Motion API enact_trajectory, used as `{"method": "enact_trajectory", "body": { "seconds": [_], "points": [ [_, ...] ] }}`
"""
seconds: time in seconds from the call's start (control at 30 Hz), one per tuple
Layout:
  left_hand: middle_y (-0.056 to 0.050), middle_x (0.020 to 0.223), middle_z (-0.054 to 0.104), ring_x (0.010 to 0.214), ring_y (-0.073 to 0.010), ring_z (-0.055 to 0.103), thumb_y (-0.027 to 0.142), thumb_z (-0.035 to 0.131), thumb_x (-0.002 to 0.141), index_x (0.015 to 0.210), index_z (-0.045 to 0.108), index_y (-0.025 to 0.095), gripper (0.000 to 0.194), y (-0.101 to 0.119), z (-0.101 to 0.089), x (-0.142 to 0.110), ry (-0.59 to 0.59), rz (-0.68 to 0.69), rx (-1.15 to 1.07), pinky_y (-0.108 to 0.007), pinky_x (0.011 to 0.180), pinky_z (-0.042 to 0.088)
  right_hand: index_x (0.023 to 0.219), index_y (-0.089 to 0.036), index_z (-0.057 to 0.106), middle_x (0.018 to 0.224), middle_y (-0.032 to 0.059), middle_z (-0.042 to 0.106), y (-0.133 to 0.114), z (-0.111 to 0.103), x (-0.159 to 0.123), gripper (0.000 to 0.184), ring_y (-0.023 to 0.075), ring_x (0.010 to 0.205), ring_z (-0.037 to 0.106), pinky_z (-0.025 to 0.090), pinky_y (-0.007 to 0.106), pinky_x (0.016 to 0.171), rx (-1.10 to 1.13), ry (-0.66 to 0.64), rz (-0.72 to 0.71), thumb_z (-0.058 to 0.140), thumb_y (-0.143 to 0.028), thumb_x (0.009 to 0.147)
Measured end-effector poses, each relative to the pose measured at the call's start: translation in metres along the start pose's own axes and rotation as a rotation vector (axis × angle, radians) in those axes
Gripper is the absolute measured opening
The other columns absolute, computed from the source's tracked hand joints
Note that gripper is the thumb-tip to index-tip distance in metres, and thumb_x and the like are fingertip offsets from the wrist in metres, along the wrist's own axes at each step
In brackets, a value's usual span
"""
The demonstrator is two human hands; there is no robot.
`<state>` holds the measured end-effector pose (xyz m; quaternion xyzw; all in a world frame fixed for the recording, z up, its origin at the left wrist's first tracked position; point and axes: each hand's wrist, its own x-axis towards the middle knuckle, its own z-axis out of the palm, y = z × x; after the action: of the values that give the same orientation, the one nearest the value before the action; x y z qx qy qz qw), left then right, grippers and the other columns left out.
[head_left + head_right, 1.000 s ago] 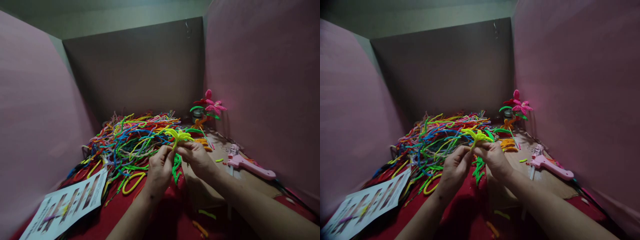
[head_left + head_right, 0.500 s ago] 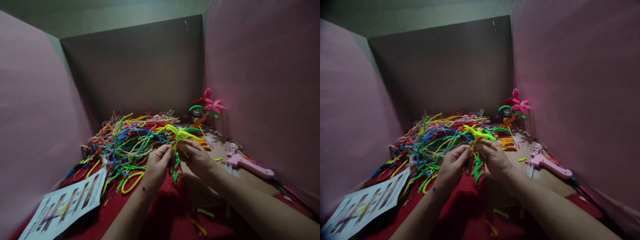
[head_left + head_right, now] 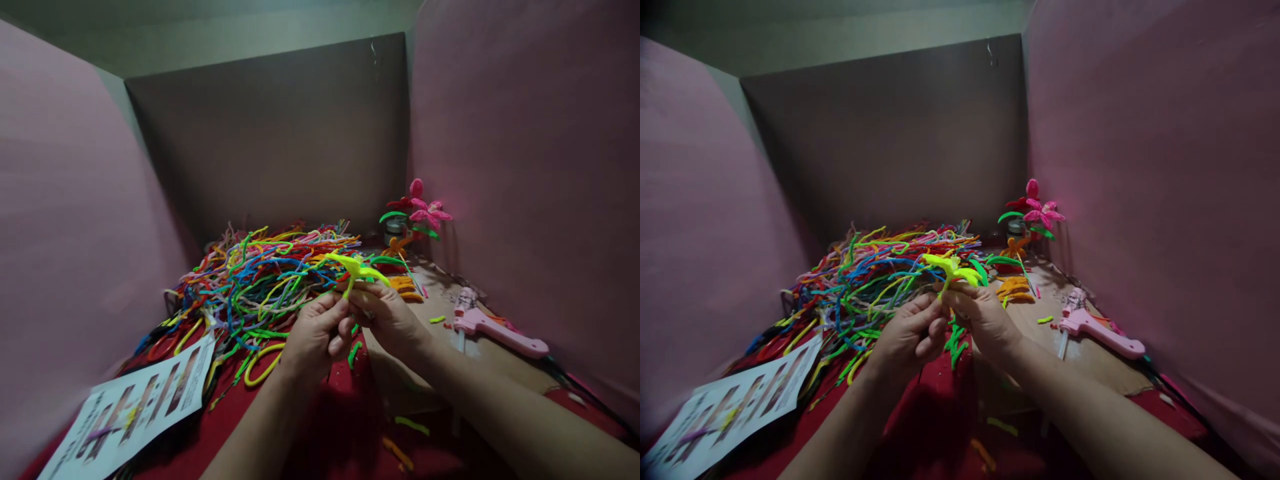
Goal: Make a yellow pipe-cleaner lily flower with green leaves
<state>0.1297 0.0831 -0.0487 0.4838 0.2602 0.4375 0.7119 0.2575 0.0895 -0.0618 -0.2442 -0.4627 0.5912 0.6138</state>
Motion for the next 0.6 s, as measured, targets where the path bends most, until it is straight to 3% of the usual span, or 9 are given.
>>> {"method": "enact_trajectory", "body": {
  "seconds": [0.1, 0.17, 0.23, 0.3, 0.4, 0.47, 0.6],
  "points": [
    [0.011, 0.045, 0.037, 0.026, 0.0011, 0.011, 0.031, 0.059, 0.078, 0.077, 0.052, 0.016, 0.017, 0.003, -0.005, 0.000, -0.167, -0.124, -0.137, -0.011, 0.026, 0.016, 0.071, -0.015, 0.065, 0.054, -0.0027, 0.049, 0.000, -0.006, 0.002, 0.016, 0.0058, 0.047, 0.032, 0.019, 0.021, 0.044, 0.077, -0.136, 0.073, 0.067, -0.031, 0.068],
    [0.010, 0.045, 0.038, 0.026, 0.0011, 0.013, 0.035, 0.057, 0.078, 0.076, 0.053, 0.015, 0.021, 0.003, -0.004, 0.000, -0.167, -0.115, -0.057, -0.012, 0.026, 0.017, 0.068, -0.015, 0.064, 0.054, -0.0025, 0.050, -0.001, -0.007, 0.003, 0.016, 0.0058, 0.047, 0.032, 0.020, 0.022, 0.045, 0.075, -0.138, 0.064, 0.068, -0.030, 0.068],
    [0.007, 0.047, 0.043, 0.028, -0.0010, 0.026, 0.039, 0.055, 0.080, 0.073, 0.053, 0.015, 0.025, 0.002, -0.001, 0.000, -0.046, -0.007, 0.195, -0.014, 0.030, 0.022, 0.064, -0.015, 0.063, 0.053, -0.0037, 0.049, -0.002, -0.006, 0.003, 0.015, 0.0056, 0.047, 0.031, 0.021, 0.022, 0.045, 0.078, -0.062, 0.031, 0.070, -0.029, 0.065],
    [0.005, 0.050, 0.048, 0.035, -0.0046, 0.039, 0.038, 0.053, 0.080, 0.071, 0.053, 0.016, 0.023, -0.003, 0.002, 0.000, 0.146, 0.189, 0.545, -0.017, 0.037, 0.029, 0.062, -0.016, 0.063, 0.054, -0.0044, 0.048, -0.002, -0.003, 0.002, 0.015, 0.0055, 0.047, 0.030, 0.022, 0.022, 0.045, 0.076, 0.019, -0.008, 0.072, -0.028, 0.062],
    [0.003, 0.054, 0.048, 0.046, -0.0073, 0.043, 0.027, 0.050, 0.081, 0.068, 0.052, 0.018, 0.016, -0.014, 0.002, 0.000, 0.363, 0.473, 0.956, -0.020, 0.048, 0.033, 0.062, -0.017, 0.064, 0.057, -0.0038, 0.052, -0.002, 0.001, 0.001, 0.015, 0.0058, 0.047, 0.030, 0.025, 0.022, 0.046, 0.029, 0.068, -0.041, 0.073, -0.029, 0.061],
    [0.004, 0.054, 0.045, 0.047, -0.0077, 0.040, 0.023, 0.046, 0.082, 0.064, 0.049, 0.019, 0.019, -0.018, 0.000, 0.001, 0.397, 0.532, 1.045, -0.020, 0.050, 0.033, 0.066, -0.018, 0.066, 0.061, -0.0025, 0.056, 0.000, 0.002, 0.001, 0.014, 0.0066, 0.048, 0.033, 0.029, 0.023, 0.048, -0.007, 0.076, -0.046, 0.073, -0.029, 0.061],
    [0.006, 0.051, 0.040, 0.042, -0.0062, 0.036, 0.027, 0.044, 0.083, 0.060, 0.044, 0.019, 0.024, -0.016, -0.003, 0.002, 0.356, 0.404, 0.875, -0.019, 0.042, 0.028, 0.075, -0.020, 0.068, 0.064, -0.0010, 0.059, 0.001, 0.001, 0.001, 0.018, 0.0104, 0.055, 0.045, 0.036, 0.024, 0.054, -0.048, 0.028, -0.063, 0.072, -0.032, 0.062]
  ]
}}
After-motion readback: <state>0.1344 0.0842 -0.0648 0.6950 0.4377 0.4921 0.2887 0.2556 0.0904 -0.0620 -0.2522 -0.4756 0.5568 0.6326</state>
